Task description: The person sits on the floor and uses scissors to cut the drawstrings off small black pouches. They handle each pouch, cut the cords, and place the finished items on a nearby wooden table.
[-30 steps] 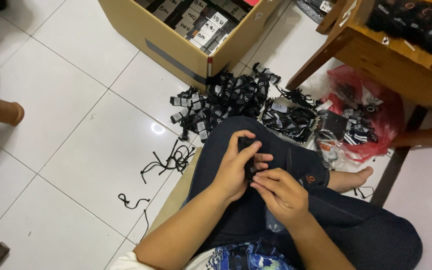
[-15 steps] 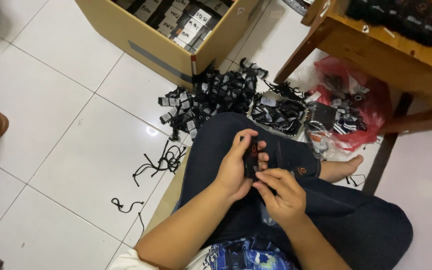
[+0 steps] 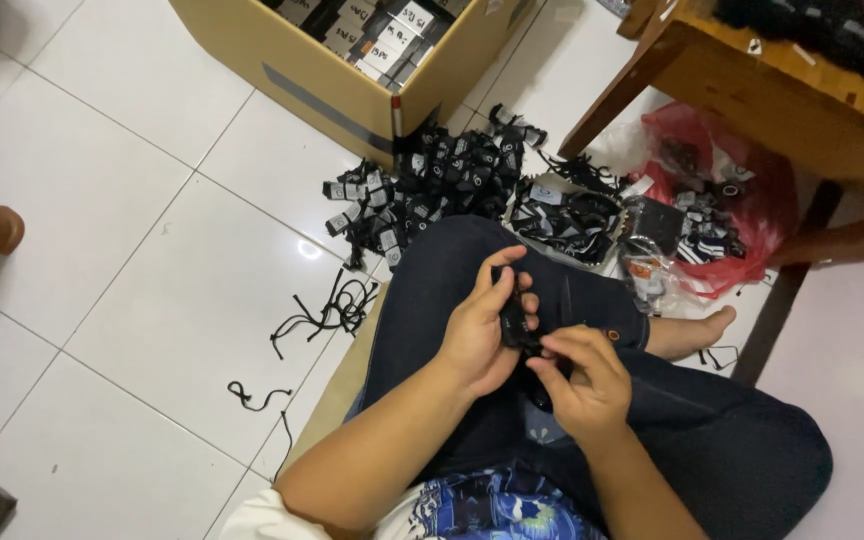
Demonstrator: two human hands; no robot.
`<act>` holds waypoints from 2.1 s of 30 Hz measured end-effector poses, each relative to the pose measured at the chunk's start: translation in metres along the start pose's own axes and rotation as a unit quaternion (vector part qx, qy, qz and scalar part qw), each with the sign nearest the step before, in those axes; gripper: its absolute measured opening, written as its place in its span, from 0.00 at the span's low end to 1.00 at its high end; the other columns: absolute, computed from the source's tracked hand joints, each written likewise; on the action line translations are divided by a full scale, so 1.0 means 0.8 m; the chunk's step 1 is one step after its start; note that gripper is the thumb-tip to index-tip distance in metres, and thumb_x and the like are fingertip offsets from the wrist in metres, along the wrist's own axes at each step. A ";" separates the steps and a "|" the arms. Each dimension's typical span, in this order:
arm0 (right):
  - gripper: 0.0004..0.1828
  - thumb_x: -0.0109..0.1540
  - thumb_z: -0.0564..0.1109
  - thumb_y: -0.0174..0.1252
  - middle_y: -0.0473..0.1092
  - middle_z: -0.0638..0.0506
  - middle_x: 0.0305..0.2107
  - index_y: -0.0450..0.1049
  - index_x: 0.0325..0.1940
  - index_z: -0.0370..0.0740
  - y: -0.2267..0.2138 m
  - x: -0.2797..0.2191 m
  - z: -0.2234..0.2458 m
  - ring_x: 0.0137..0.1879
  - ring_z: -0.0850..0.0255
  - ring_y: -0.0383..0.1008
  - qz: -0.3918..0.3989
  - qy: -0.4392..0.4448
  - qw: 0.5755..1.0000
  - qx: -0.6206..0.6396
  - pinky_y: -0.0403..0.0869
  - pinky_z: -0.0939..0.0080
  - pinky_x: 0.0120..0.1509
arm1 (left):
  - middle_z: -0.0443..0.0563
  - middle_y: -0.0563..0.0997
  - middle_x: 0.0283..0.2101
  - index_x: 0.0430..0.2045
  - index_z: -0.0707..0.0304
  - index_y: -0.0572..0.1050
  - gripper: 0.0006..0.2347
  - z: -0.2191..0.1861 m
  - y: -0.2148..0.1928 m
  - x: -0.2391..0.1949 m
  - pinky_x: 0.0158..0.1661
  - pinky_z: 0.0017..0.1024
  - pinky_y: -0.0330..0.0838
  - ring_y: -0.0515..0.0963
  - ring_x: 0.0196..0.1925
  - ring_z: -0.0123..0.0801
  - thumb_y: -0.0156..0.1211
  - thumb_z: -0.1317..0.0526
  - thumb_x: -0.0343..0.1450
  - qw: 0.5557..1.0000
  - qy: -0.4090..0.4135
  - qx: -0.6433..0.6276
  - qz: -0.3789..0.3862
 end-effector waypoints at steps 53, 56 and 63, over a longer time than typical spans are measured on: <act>0.17 0.44 0.32 0.62 0.68 0.47 0.34 0.69 0.35 0.31 -0.034 0.006 0.035 0.32 0.66 0.68 0.011 -0.020 0.986 -0.163 0.68 0.74 0.35 | 0.53 0.65 0.33 0.41 0.53 0.57 0.11 0.050 0.006 0.012 0.25 0.24 0.66 0.68 0.26 0.30 0.44 0.64 0.66 0.996 -0.057 0.055 -0.041; 0.14 0.44 0.32 0.62 0.67 0.48 0.31 0.70 0.32 0.32 -0.033 0.003 0.036 0.33 0.64 0.67 -0.010 -0.043 0.984 -0.175 0.68 0.71 0.37 | 0.51 0.62 0.31 0.42 0.54 0.56 0.11 0.046 0.010 0.012 0.26 0.24 0.65 0.67 0.25 0.28 0.44 0.64 0.67 0.992 -0.032 0.092 -0.080; 0.09 0.44 0.29 0.57 0.67 0.50 0.26 0.69 0.27 0.33 -0.037 0.000 0.045 0.29 0.65 0.64 0.011 -0.031 0.988 -0.150 0.66 0.72 0.34 | 0.50 0.60 0.29 0.38 0.56 0.59 0.07 0.051 0.006 0.020 0.21 0.21 0.61 0.61 0.22 0.25 0.42 0.65 0.68 0.996 -0.014 0.017 -0.081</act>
Point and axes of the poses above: each hand's wrist, its own x-axis towards the middle knuckle, its own y-axis out of the palm, z = x × y, the point moved 4 cm from there along x, towards the middle knuckle
